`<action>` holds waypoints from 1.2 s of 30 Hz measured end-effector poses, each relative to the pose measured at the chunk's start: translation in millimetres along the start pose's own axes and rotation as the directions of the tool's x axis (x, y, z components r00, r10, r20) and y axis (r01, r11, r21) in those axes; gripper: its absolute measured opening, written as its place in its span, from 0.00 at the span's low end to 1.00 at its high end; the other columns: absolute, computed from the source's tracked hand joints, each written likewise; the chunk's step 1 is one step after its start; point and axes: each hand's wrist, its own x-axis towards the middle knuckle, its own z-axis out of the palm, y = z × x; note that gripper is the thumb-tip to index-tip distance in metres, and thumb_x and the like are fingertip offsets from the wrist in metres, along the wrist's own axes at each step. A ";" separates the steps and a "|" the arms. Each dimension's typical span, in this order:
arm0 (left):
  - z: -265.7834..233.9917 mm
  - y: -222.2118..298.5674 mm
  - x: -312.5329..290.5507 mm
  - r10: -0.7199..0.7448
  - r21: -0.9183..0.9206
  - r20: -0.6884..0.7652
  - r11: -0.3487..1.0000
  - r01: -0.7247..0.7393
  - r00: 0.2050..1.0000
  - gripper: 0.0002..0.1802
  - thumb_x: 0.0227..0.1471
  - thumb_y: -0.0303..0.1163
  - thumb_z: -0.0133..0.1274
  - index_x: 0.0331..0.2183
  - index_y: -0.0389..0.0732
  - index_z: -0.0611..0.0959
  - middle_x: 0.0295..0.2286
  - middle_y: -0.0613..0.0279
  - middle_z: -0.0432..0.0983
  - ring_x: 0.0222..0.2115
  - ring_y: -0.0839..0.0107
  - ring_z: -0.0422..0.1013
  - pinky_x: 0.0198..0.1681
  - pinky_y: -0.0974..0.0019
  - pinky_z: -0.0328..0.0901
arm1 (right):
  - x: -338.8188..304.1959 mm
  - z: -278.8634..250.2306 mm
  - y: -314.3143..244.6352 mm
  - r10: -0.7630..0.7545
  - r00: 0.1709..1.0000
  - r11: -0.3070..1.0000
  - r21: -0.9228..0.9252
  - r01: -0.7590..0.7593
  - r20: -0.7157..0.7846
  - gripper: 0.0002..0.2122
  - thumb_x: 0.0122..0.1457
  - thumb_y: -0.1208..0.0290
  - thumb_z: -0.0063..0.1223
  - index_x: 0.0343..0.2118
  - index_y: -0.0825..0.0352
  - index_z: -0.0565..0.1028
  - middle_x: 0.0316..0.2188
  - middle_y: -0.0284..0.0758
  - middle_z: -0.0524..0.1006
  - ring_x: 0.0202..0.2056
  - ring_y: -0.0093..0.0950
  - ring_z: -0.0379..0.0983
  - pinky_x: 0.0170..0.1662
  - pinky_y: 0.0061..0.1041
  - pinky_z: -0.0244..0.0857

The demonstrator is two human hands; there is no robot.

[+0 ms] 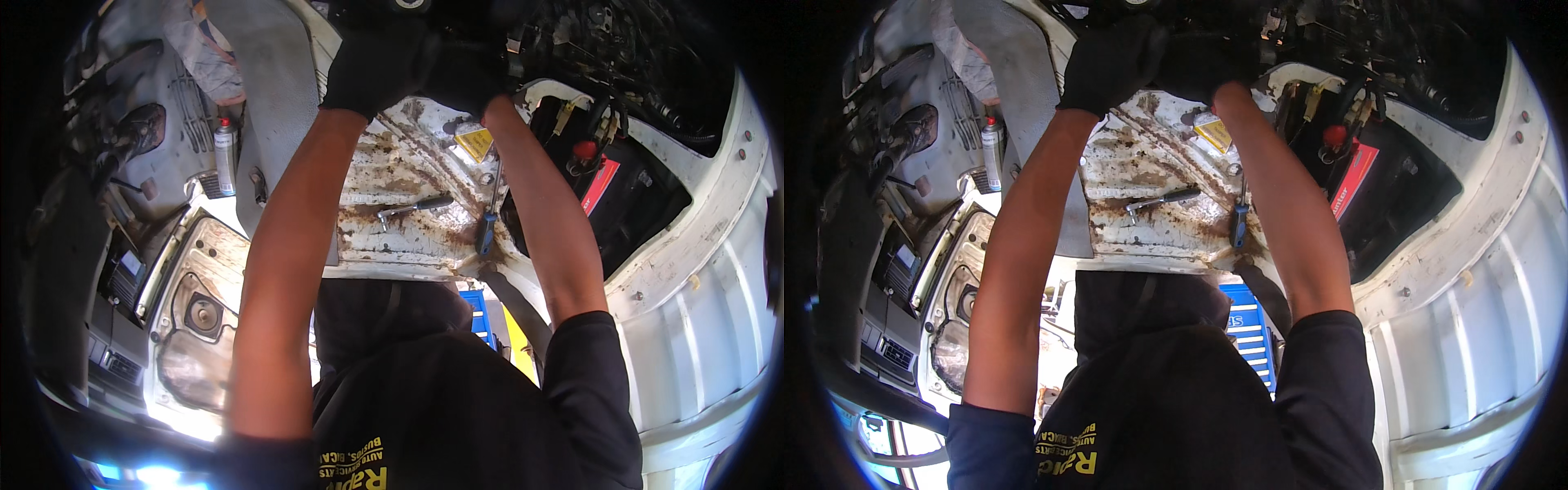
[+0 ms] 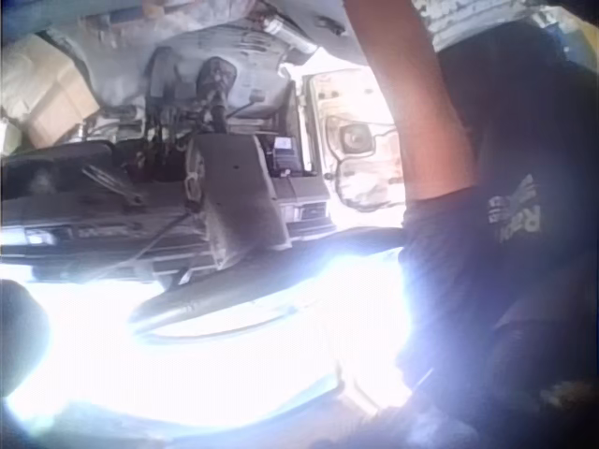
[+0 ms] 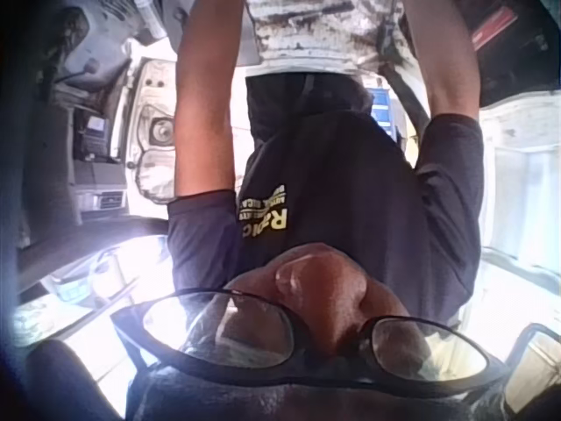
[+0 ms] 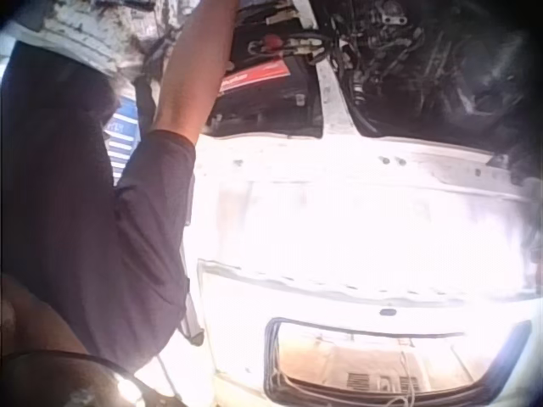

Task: The person uses a wrench to loosen and tighten bolts on a car battery located in the engine bay. They then move to the interior, retrieve a small black plastic part, and place it near the steering column.

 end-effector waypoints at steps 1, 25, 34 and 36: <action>-1.4 1.5 1.0 -0.018 0.005 0.016 1.000 0.018 1.000 0.10 0.60 0.41 0.56 0.35 0.44 0.82 0.27 0.53 0.80 0.26 0.52 0.77 0.30 0.53 0.72 | -1.1 1.1 1.4 0.002 1.000 1.000 0.022 -0.002 0.004 0.13 0.62 0.67 0.56 0.46 0.67 0.79 0.42 0.43 0.80 0.45 0.38 0.78 0.48 0.37 0.72; 0.7 -0.9 2.4 0.089 0.261 -0.207 0.965 -0.033 0.974 0.13 0.60 0.42 0.53 0.36 0.44 0.84 0.27 0.53 0.80 0.28 0.53 0.77 0.36 0.47 0.71 | -24.5 -45.3 -48.3 0.159 0.924 0.952 -0.194 -0.237 -0.347 0.13 0.59 0.65 0.56 0.45 0.61 0.82 0.44 0.39 0.82 0.47 0.39 0.79 0.52 0.36 0.71; 29.5 -15.8 -31.7 0.029 0.411 0.082 0.910 -0.060 0.996 0.27 0.61 0.47 0.47 0.56 0.41 0.76 0.51 0.45 0.74 0.52 0.47 0.69 0.57 0.39 0.60 | -28.1 -57.1 5.7 0.258 0.949 0.884 -0.354 -0.307 -0.180 0.14 0.58 0.66 0.59 0.47 0.61 0.80 0.43 0.40 0.82 0.43 0.40 0.79 0.46 0.37 0.75; 45.0 -28.1 -46.5 0.255 0.680 0.021 0.705 -0.200 0.967 0.26 0.61 0.46 0.47 0.55 0.42 0.77 0.50 0.47 0.75 0.51 0.48 0.71 0.54 0.40 0.65 | -52.0 -80.3 4.2 0.168 0.970 0.969 -0.153 -0.196 -0.178 0.14 0.58 0.66 0.59 0.47 0.62 0.80 0.42 0.39 0.82 0.42 0.39 0.80 0.45 0.36 0.75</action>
